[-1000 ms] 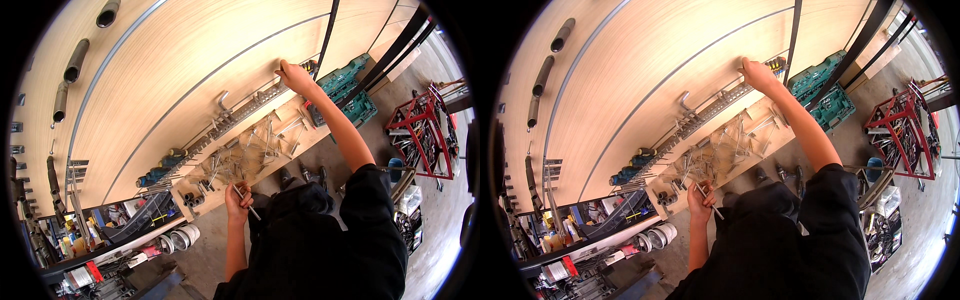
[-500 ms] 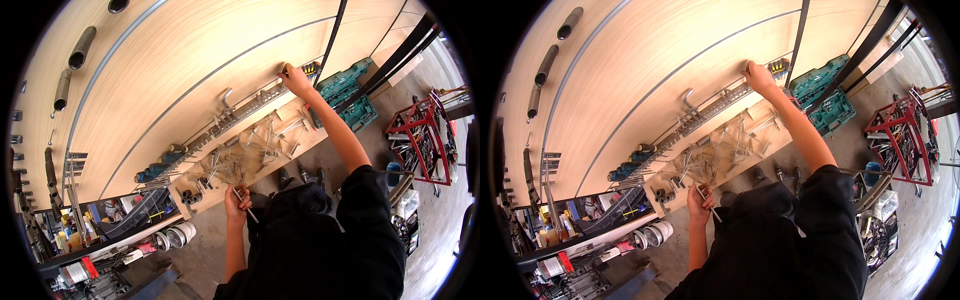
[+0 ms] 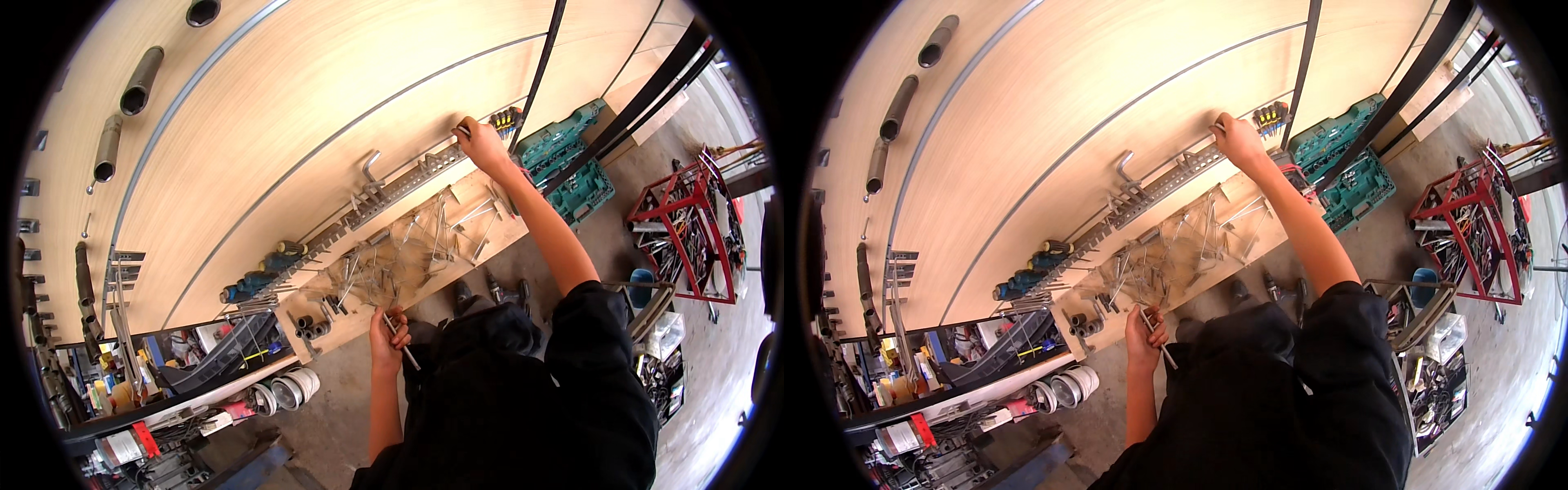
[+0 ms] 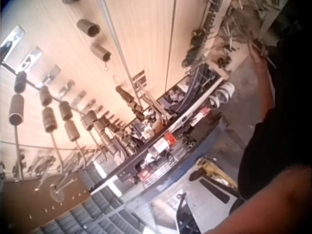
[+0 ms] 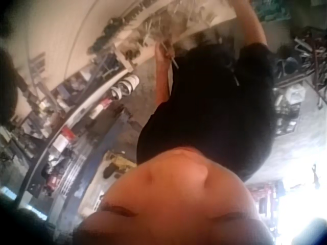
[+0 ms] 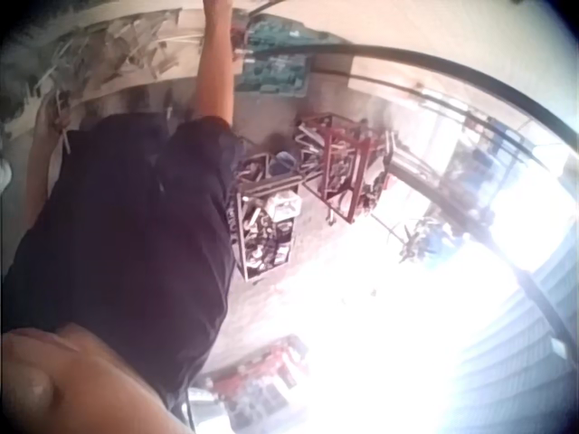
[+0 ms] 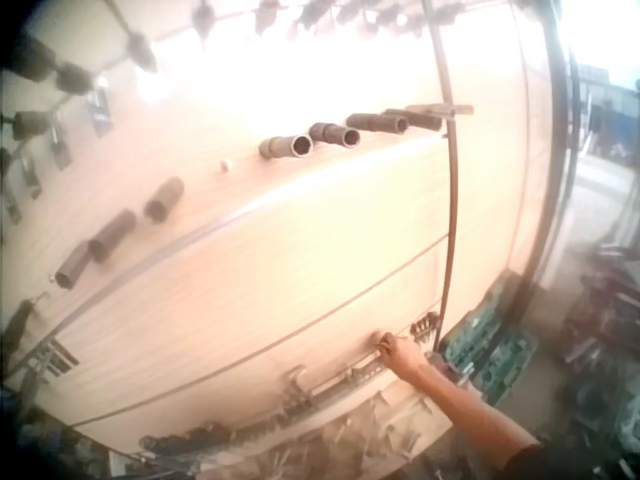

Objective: The person picks up hex keys from a metal bowl and the floor, compares them, and places them into slots on a wall-mounted tool rack. The person handles the tools one by one, occasionally inspecting them before placing them on the rack.

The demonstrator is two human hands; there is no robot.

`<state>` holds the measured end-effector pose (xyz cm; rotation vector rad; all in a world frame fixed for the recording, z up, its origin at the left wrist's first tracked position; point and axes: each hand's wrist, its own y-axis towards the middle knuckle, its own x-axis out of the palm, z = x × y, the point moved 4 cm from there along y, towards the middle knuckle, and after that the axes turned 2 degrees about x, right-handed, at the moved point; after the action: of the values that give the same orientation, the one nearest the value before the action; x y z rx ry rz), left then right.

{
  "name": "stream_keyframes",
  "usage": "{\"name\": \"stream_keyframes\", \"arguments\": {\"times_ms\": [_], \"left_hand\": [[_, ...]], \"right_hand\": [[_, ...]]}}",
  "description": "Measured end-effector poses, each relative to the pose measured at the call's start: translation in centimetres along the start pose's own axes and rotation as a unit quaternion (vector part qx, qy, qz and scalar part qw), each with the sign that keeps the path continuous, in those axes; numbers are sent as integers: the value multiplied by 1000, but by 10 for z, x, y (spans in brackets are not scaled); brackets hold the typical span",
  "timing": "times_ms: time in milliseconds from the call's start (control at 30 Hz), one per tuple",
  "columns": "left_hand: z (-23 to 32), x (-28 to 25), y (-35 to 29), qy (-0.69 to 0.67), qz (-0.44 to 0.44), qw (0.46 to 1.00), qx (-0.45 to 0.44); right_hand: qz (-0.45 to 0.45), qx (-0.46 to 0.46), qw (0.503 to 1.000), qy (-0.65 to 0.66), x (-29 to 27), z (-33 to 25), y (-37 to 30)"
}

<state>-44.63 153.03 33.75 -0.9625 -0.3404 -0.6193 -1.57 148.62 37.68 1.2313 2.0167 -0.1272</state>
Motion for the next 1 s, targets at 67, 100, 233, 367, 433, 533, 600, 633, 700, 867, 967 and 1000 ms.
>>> {"name": "stream_keyframes", "arguments": {"times_ms": [67,100,233,367,433,533,600,633,700,867,967,1000], "left_hand": [[0,-1,0,0,3,1000,-1],[0,-1,0,1,9,1000,-2],[-1,-3,0,-3,9,1000,-5],[-1,-5,0,-6,5,1000,-3],[-1,-4,0,-2,9,1000,-3],[-2,-3,1,-3,12,1000,-2],[-2,-6,0,-3,14,1000,0],[-2,-7,-1,-4,15,1000,1],[-4,-12,0,0,20,1000,1],[-4,-11,0,29,18,999,-3],[-3,-12,-2,23,18,1000,1],[-2,-11,-4,20,17,1000,5]], "right_hand": [[18,42,998,30,0,7,-1],[4,47,999,0,2,10,0],[-30,66,994,-82,12,14,1],[-39,68,995,-66,7,8,0],[-85,82,987,-106,8,8,-3],[17,40,988,-151,4,0,-19],[101,-9,982,-158,2,-18,-34],[125,-32,979,-156,0,-29,-40],[140,-103,977,-121,2,-51,-52],[-44,-96,994,-16,44,-49,-49],[-104,-40,992,51,50,-39,-36],[-128,-20,988,84,51,-38,-34]]}}
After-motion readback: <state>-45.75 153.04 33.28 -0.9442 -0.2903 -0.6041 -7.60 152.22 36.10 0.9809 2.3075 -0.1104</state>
